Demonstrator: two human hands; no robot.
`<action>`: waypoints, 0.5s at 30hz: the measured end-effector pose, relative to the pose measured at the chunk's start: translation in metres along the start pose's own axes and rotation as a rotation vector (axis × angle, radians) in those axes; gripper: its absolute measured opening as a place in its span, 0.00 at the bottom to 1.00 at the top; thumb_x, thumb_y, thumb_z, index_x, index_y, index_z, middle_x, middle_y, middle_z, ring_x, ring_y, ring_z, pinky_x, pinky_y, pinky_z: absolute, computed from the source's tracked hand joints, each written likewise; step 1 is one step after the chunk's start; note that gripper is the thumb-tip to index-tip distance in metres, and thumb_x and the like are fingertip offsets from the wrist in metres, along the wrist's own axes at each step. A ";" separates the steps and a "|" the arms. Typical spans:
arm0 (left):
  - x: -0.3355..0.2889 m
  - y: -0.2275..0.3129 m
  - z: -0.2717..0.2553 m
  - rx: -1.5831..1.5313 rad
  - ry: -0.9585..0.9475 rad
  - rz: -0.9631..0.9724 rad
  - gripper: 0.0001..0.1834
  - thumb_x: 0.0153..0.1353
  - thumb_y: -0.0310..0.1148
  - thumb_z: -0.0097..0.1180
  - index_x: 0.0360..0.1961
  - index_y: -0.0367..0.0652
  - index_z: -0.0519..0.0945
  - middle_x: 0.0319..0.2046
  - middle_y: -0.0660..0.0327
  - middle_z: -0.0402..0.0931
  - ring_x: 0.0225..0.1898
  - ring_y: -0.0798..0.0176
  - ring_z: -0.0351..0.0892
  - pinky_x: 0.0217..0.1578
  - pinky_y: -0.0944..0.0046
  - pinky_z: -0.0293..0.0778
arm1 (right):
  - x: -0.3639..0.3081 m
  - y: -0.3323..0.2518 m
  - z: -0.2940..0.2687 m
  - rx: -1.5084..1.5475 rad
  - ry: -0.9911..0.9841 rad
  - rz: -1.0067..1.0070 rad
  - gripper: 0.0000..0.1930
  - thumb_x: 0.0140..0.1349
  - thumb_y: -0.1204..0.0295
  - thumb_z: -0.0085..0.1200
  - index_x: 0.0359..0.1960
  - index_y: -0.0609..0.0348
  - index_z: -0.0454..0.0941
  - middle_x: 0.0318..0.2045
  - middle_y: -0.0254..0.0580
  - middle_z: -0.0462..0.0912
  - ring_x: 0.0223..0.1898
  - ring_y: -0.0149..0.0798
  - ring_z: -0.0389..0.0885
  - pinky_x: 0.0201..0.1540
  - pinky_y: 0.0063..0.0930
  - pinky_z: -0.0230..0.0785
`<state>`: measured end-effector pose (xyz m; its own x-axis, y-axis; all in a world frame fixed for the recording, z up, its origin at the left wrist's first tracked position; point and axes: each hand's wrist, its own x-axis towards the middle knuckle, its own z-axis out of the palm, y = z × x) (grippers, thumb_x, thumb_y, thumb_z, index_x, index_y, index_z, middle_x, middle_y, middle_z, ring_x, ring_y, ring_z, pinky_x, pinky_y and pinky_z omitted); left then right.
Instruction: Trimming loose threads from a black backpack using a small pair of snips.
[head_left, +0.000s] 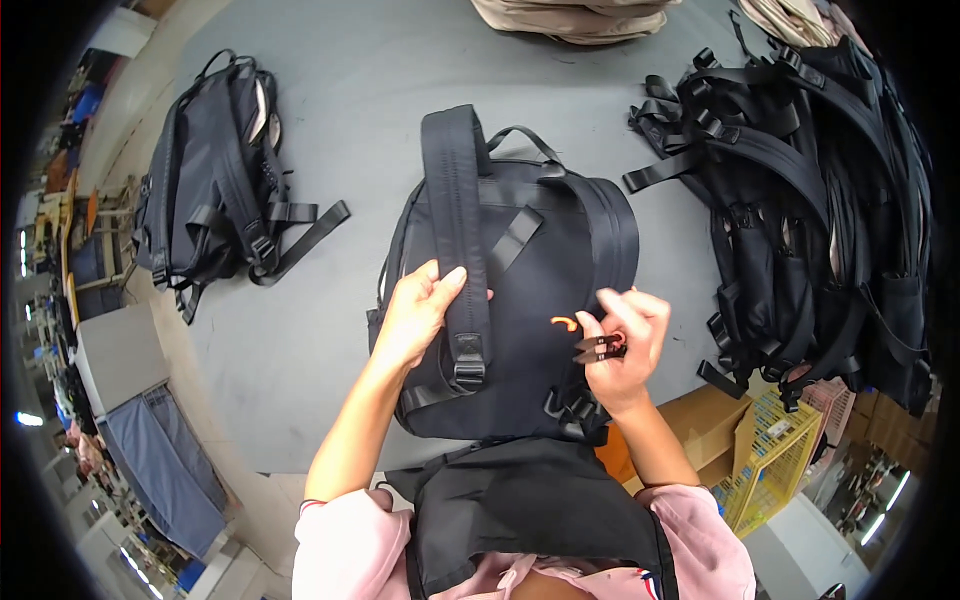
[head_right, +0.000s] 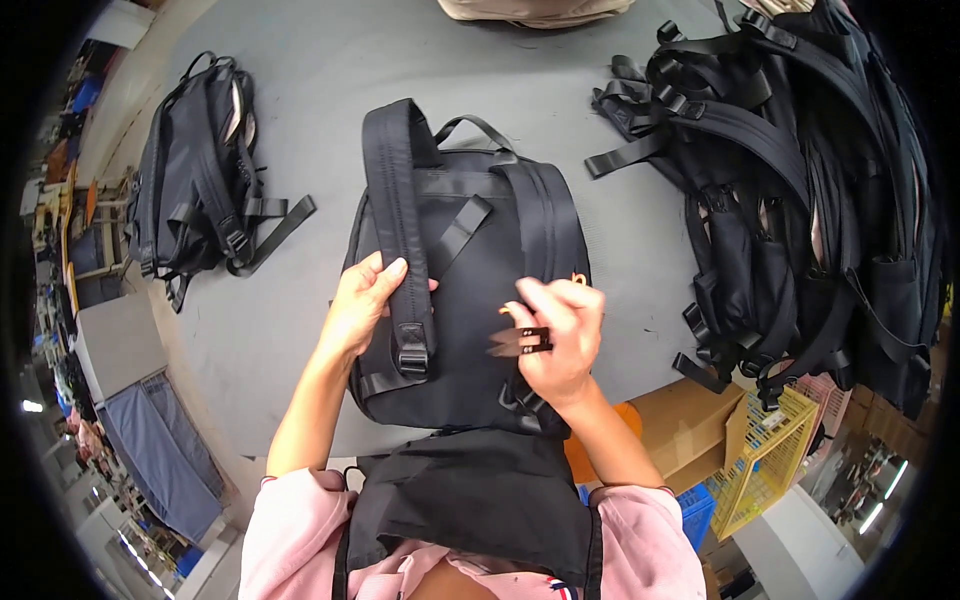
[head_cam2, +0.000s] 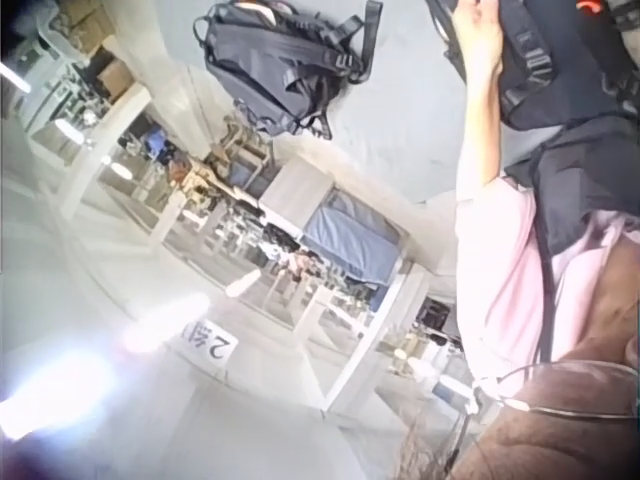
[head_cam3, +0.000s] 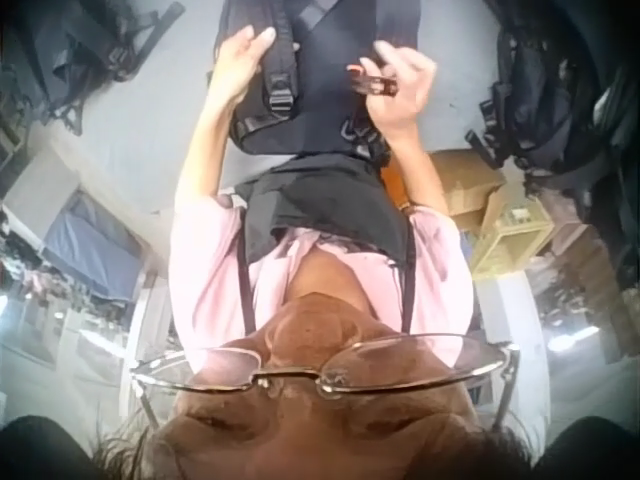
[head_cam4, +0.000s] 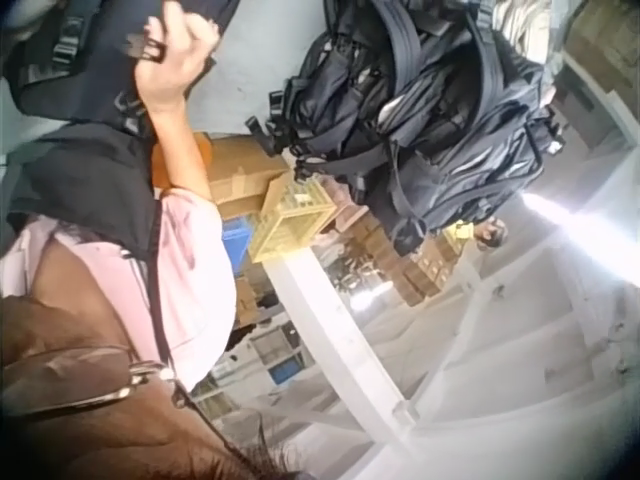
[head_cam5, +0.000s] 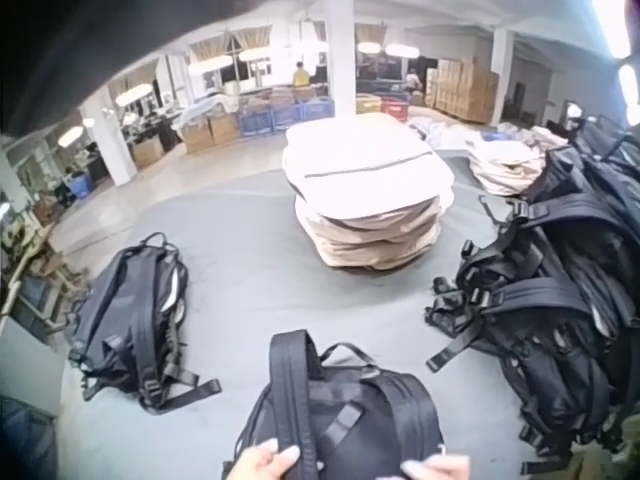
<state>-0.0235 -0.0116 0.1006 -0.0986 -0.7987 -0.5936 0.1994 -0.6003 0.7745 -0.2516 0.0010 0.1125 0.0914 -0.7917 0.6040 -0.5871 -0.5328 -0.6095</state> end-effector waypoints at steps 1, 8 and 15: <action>-0.003 0.001 0.001 -0.009 -0.019 -0.001 0.13 0.67 0.39 0.48 0.41 0.39 0.73 0.33 0.53 0.81 0.30 0.64 0.82 0.33 0.64 0.80 | 0.010 -0.009 0.000 0.094 -0.073 -0.023 0.21 0.43 0.88 0.62 0.42 0.61 0.77 0.34 0.40 0.71 0.24 0.30 0.74 0.25 0.21 0.68; -0.032 0.003 0.008 -0.052 -0.066 0.024 0.15 0.67 0.36 0.49 0.45 0.34 0.74 0.35 0.58 0.80 0.34 0.69 0.80 0.36 0.70 0.77 | 0.024 -0.030 0.042 0.418 -0.378 0.348 0.11 0.54 0.82 0.57 0.38 0.64 0.69 0.28 0.44 0.75 0.26 0.38 0.79 0.29 0.27 0.70; -0.062 -0.001 0.013 -0.084 -0.013 0.015 0.15 0.66 0.39 0.51 0.44 0.36 0.76 0.33 0.64 0.78 0.32 0.76 0.76 0.33 0.76 0.73 | 0.028 -0.044 0.059 0.527 -0.445 0.406 0.14 0.56 0.75 0.58 0.37 0.61 0.64 0.16 0.37 0.63 0.17 0.32 0.62 0.22 0.27 0.57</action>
<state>-0.0300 0.0381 0.1399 -0.1074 -0.8085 -0.5787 0.2820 -0.5829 0.7620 -0.1759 -0.0156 0.1254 0.3293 -0.9400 0.0888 -0.1964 -0.1602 -0.9674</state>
